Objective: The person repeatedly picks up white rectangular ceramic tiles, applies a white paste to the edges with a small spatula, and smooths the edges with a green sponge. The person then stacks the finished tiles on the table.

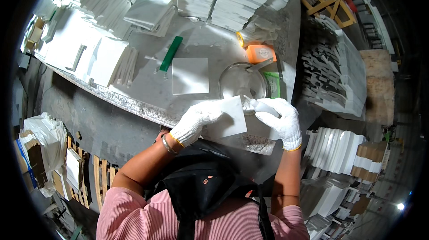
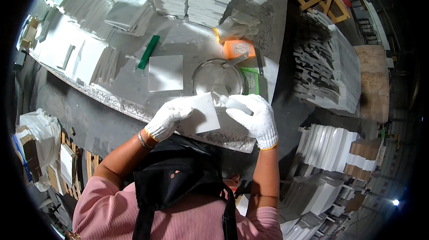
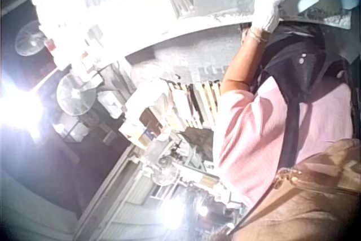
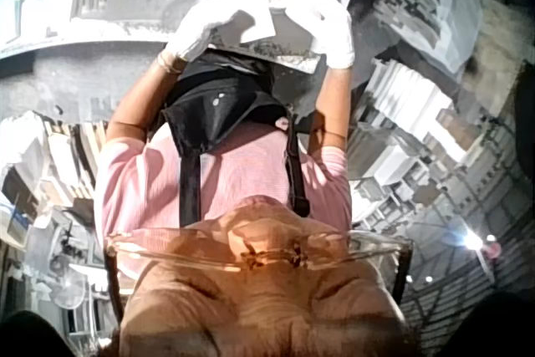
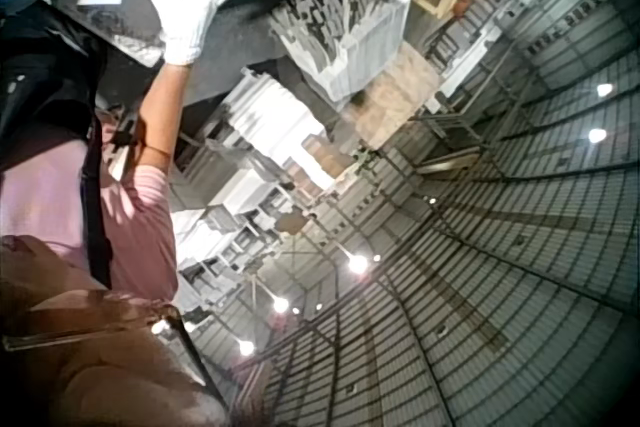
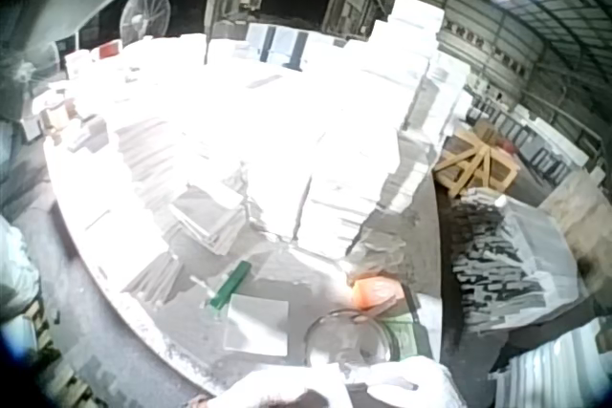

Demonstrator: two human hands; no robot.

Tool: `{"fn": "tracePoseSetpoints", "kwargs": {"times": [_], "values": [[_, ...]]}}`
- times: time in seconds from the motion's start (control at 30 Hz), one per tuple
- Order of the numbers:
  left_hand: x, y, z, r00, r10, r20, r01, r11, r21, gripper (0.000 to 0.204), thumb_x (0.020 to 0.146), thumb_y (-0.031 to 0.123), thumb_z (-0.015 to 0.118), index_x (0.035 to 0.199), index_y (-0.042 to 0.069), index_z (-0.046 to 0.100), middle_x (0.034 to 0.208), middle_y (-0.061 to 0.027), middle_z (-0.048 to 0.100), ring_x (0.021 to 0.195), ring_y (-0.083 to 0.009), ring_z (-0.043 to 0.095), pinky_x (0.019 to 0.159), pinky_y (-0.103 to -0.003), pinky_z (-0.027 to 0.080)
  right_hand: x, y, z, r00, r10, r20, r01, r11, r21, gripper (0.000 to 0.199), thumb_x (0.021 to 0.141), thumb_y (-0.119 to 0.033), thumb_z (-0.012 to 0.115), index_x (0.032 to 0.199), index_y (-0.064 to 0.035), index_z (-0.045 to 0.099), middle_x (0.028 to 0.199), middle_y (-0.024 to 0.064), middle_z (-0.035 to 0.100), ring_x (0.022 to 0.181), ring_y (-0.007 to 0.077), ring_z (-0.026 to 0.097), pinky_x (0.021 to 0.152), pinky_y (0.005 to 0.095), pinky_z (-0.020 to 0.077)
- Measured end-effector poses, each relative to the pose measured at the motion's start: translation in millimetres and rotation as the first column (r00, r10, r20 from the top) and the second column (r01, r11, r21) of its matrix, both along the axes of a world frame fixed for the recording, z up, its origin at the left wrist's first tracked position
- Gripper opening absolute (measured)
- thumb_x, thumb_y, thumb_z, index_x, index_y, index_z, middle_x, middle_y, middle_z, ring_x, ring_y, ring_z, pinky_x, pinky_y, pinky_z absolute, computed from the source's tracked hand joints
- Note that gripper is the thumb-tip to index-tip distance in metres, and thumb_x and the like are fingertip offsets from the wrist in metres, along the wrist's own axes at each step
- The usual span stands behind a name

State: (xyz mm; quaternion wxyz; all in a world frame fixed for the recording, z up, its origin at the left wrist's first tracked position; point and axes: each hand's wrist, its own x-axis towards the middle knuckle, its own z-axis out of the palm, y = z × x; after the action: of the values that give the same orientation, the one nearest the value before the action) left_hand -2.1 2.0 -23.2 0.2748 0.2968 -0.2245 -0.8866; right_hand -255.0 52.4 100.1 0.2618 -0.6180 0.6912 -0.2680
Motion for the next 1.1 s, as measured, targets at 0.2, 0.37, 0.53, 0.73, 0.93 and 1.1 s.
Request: {"fn": "tracePoseSetpoints", "kwargs": {"times": [0.2, 0.37, 0.53, 0.73, 0.93, 1.1], "values": [[0, 1, 1, 1.0, 0.01, -0.003, -0.01, 1.0, -0.002, 0.045, 0.087, 0.008, 0.073, 0.128, -0.001, 0.059, 0.112, -0.0058, 0.067, 0.103, -0.0154, 0.063, 0.093, -0.031, 0.051, -1, -1, -2, 0.998, 0.031, -0.06, -0.029, 0.999, 0.035, 0.034, 0.074, -0.015, 0.082, 0.106, -0.006, 0.075, 0.092, 0.0105, 0.07, 0.085, 0.0227, 0.067, 0.077, 0.0336, 0.0518], [-1, 0, 4, 1.0, 0.012, 0.011, -0.012, 1.0, 0.003, 0.046, 0.087, 0.009, 0.074, 0.128, -0.001, 0.058, 0.11, -0.0051, 0.067, 0.102, -0.0151, 0.062, 0.093, -0.031, 0.051, -2, -2, -9, 0.996, 0.037, -0.078, -0.04, 0.998, -0.045, 0.031, 0.073, -0.023, 0.083, 0.101, -0.0086, 0.076, 0.087, 0.0107, 0.07, 0.078, 0.0274, 0.067, 0.071, 0.0363, 0.0534], [0, 0, 3, 1.0, 0.007, 0.009, -0.007, 1.0, -0.011, 0.047, 0.087, 0.01, 0.074, 0.129, -0.001, 0.058, 0.112, -0.0053, 0.067, 0.103, -0.0148, 0.062, 0.092, -0.031, 0.051, -2, -3, -9, 0.997, 0.031, -0.076, -0.031, 0.999, -0.008, 0.032, 0.073, -0.023, 0.083, 0.101, -0.009, 0.076, 0.085, 0.0105, 0.069, 0.078, 0.0275, 0.067, 0.071, 0.0363, 0.0533], [0, 0, 2, 1.0, -0.002, 0.019, 0.003, 1.0, -0.029, 0.047, 0.088, 0.011, 0.074, 0.13, -0.001, 0.058, 0.114, -0.0059, 0.067, 0.104, -0.0151, 0.062, 0.093, -0.031, 0.05, -3, -3, -9, 0.995, 0.027, -0.096, -0.025, 1.0, 0.019, 0.033, 0.073, -0.025, 0.083, 0.102, -0.0095, 0.077, 0.086, 0.011, 0.069, 0.079, 0.0277, 0.067, 0.071, 0.0364, 0.0534], [0, 0, -1, 1.0, -0.009, 0.017, 0.01, 0.999, -0.033, 0.048, 0.088, 0.011, 0.073, 0.133, -0.001, 0.057, 0.116, -0.0065, 0.066, 0.106, -0.0154, 0.062, 0.095, -0.031, 0.05, -3, -3, -10, 0.994, 0.041, -0.105, -0.044, 0.999, -0.03, 0.033, 0.073, -0.024, 0.083, 0.102, -0.0094, 0.076, 0.086, 0.011, 0.069, 0.08, 0.0278, 0.067, 0.071, 0.0369, 0.0535], [0, 0, 0, 1.0, -0.013, 0.028, 0.014, 0.999, -0.038, 0.048, 0.089, 0.011, 0.072, 0.133, -0.002, 0.057, 0.117, -0.0066, 0.066, 0.106, -0.0152, 0.062, 0.096, -0.031, 0.049, -2, -3, -7, 0.995, 0.033, -0.091, -0.033, 0.999, 0.005, 0.033, 0.073, -0.024, 0.083, 0.102, -0.009, 0.076, 0.086, 0.0107, 0.069, 0.079, 0.0278, 0.067, 0.071, 0.0368, 0.0535]]}}
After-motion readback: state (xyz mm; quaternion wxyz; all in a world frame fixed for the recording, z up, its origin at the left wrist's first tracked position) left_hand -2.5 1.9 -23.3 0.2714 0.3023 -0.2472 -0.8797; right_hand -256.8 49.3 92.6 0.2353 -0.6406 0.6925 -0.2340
